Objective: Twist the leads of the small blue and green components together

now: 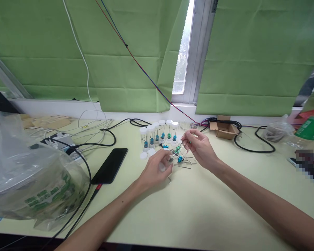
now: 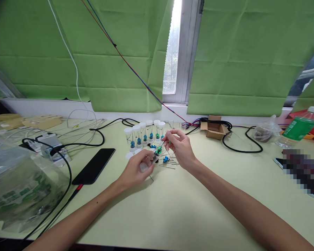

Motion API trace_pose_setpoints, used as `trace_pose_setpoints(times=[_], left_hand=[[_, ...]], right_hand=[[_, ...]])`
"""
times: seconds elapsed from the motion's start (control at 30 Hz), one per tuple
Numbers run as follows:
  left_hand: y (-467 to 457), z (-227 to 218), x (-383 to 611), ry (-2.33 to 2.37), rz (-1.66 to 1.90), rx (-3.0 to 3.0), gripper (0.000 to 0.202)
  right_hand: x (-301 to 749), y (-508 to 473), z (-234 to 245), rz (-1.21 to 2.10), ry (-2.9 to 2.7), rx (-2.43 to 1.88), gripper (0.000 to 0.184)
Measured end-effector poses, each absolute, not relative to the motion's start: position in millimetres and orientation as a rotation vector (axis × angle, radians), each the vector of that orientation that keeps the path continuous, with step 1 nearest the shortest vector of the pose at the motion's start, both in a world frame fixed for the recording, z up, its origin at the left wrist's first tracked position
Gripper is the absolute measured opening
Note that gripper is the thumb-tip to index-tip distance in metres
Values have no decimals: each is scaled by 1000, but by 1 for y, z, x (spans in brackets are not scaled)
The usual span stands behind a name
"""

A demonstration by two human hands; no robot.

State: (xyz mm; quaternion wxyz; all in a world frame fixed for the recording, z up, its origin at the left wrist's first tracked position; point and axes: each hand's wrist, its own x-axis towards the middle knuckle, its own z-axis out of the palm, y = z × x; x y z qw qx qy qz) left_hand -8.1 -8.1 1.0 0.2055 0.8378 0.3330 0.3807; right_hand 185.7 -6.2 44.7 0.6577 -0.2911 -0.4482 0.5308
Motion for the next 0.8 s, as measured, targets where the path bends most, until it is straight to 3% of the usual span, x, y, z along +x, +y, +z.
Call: trace_pose_setpoints(times=[0.37,0.8], left_hand=[[-9,-2,-6,985,1109,2203,21],[-12,-6,-5,966,1153,2152,21]], right_hand=[[187,-4,43,1239,-1028,-637,28],[180,-6,32,1036,-1020,-722,25]])
